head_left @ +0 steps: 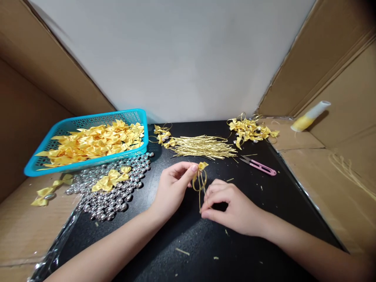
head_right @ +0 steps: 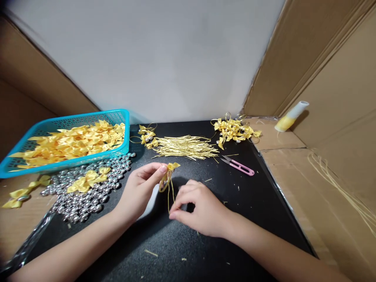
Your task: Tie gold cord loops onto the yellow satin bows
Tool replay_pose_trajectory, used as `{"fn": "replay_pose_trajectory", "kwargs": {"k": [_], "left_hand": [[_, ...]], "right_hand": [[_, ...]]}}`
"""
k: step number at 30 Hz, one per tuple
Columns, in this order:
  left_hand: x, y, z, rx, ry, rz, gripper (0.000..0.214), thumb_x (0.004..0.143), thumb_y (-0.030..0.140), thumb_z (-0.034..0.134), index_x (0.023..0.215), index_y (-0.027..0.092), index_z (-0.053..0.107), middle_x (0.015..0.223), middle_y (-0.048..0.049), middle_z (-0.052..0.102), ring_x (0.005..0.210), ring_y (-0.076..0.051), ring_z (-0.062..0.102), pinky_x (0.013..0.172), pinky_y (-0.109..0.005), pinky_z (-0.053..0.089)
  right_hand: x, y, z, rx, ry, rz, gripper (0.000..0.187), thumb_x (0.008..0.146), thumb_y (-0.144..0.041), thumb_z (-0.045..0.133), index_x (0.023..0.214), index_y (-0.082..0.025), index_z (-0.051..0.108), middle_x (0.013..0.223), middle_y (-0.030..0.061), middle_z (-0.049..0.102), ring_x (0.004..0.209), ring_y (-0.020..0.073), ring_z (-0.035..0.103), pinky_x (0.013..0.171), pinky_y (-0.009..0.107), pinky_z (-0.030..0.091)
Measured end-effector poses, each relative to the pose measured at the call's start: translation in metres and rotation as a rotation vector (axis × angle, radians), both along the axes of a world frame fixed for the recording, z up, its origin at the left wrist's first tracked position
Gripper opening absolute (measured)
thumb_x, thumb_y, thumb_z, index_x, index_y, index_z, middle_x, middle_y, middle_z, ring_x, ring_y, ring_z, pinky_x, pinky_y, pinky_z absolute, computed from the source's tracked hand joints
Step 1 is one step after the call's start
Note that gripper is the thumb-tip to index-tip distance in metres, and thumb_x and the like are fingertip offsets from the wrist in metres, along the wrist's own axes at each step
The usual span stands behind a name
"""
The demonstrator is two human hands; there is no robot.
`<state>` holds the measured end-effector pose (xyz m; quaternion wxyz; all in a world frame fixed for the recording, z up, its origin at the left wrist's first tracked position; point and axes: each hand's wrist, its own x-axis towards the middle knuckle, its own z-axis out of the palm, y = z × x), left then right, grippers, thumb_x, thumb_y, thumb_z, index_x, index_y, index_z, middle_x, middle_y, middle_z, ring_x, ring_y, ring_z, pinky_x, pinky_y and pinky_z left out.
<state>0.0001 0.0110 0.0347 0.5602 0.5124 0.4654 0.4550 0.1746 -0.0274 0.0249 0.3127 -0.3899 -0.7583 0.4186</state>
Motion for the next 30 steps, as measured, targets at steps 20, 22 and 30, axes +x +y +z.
{"fn": "replay_pose_trajectory", "kwargs": {"k": [20, 22, 30], "left_hand": [[0.003, -0.006, 0.006, 0.121, 0.350, -0.320, 0.022, 0.087, 0.032, 0.063, 0.077, 0.014, 0.072, 0.071, -0.0025, 0.069, 0.064, -0.012, 0.055, 0.059, -0.023, 0.040], [0.004, -0.008, 0.005, 0.180, 0.431, -0.341, 0.021, 0.087, 0.030, 0.062, 0.078, 0.015, 0.073, 0.071, -0.0023, 0.069, 0.063, -0.013, 0.055, 0.059, -0.023, 0.040], [0.001, -0.004, 0.010, 0.176, 0.464, -0.357, 0.020, 0.085, 0.031, 0.064, 0.085, 0.015, 0.076, 0.074, -0.0037, 0.071, 0.063, -0.013, 0.056, 0.059, -0.024, 0.041]], "right_hand": [[0.016, 0.016, 0.024, -0.106, 0.100, -0.294, 0.017, 0.084, -0.031, 0.067, 0.097, -0.023, 0.074, 0.096, 0.0050, 0.069, 0.089, 0.0190, 0.064, 0.076, 0.033, 0.050], [0.011, 0.015, 0.017, -0.225, 0.161, -0.265, 0.015, 0.080, -0.031, 0.070, 0.091, -0.022, 0.076, 0.091, 0.0047, 0.070, 0.085, 0.0189, 0.065, 0.075, 0.033, 0.050], [0.009, 0.016, 0.012, -0.308, 0.385, -0.343, 0.010, 0.070, -0.030, 0.078, 0.070, -0.021, 0.074, 0.078, 0.0011, 0.068, 0.074, 0.0137, 0.063, 0.069, 0.028, 0.049]]}}
